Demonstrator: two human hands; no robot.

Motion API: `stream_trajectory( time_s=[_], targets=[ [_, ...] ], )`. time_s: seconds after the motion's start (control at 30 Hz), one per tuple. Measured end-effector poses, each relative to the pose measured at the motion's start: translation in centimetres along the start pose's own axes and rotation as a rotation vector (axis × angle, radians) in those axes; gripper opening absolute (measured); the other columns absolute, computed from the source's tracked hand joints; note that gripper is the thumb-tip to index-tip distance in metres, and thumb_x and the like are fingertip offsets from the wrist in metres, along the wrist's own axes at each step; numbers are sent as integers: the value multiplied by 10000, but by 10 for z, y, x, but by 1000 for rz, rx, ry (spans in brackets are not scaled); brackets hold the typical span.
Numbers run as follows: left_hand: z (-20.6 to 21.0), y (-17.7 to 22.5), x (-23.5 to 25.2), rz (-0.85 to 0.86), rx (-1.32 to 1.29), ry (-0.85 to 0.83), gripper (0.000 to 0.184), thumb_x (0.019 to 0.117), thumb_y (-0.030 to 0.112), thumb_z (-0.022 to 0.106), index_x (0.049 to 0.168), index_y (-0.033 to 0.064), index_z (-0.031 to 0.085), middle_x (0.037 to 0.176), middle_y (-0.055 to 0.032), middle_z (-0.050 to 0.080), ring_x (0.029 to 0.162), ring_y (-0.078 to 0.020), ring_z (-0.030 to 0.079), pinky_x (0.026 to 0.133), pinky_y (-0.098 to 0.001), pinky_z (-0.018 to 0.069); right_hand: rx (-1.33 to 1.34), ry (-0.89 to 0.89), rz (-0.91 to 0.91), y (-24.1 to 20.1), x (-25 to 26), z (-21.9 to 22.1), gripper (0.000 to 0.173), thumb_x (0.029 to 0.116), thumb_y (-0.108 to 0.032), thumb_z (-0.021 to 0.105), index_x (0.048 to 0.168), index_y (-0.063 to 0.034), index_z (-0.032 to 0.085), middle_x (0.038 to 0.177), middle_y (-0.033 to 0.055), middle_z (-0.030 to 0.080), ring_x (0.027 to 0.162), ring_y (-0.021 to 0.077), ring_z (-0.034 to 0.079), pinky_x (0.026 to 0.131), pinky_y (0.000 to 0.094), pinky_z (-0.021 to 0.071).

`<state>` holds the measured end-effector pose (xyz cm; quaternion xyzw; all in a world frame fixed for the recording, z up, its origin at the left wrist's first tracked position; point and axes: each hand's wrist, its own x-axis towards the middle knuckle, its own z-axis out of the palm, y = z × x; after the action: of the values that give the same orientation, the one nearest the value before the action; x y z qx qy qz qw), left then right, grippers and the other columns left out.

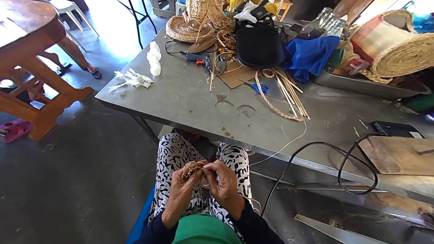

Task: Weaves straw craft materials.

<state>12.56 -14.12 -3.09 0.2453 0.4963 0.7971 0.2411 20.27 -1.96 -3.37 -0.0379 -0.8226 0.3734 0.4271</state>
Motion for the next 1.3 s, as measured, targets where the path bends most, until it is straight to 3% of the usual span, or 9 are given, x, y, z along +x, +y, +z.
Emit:
stream_trajectory(
  time_s=[0.13,0.2,0.4,0.67,0.9,1.0,1.1,1.3],
  targets=[
    [1,1,0,-4,-5,33,251,936,-35,598,1129,26,746,1157,-29,749,1058,-91,702,939,-269,575,1,-31,40,-3,3,-3,148,986,-125,613,972,-5,697,808,71,634,746,64,616,724,135,521],
    [2,1,0,-5,-14,62,267,911,-53,626,1157,15,705,1089,-16,752,990,-87,712,891,-267,593,-1,-36,52,-4,5,-5,144,978,-116,614,968,-5,705,801,72,636,741,64,615,722,134,518],
    [3,-1,0,-25,-42,126,188,857,-30,717,1001,83,759,967,-5,764,888,-75,722,825,-261,609,-14,-23,37,-3,6,-6,137,966,-107,619,952,-7,711,794,68,643,746,70,624,724,143,526],
    [5,1,1,-9,-50,150,199,846,-50,712,983,81,772,960,-13,769,885,-76,725,821,-261,611,46,17,14,-3,5,-7,103,942,-81,647,958,-5,715,836,70,687,805,68,656,779,151,544],
    [-1,-1,1,11,-5,68,196,848,-22,726,986,106,779,959,4,771,879,-68,726,808,-253,613,193,-98,292,-9,15,-20,200,971,-133,625,1029,40,705,888,63,674,767,10,627,711,139,535],
    [-3,-2,-1,19,36,25,199,856,-3,726,995,129,779,959,35,767,876,-48,719,805,-243,610,137,-211,325,-11,22,-25,173,945,-149,650,954,-7,748,867,55,695,791,38,653,728,160,539],
    [-2,-2,-1,19,59,19,218,847,-15,717,997,131,778,959,47,769,877,-38,718,807,-234,607,138,-200,306,-12,24,-22,137,919,-103,648,887,3,728,834,62,691,787,45,653,741,162,532],
    [1,1,-1,-38,57,51,209,823,-40,707,962,102,771,919,35,766,841,-44,719,779,-241,612,187,-134,300,-13,22,-14,130,946,-56,600,918,39,685,848,76,665,790,16,635,743,129,522]
  ],
)
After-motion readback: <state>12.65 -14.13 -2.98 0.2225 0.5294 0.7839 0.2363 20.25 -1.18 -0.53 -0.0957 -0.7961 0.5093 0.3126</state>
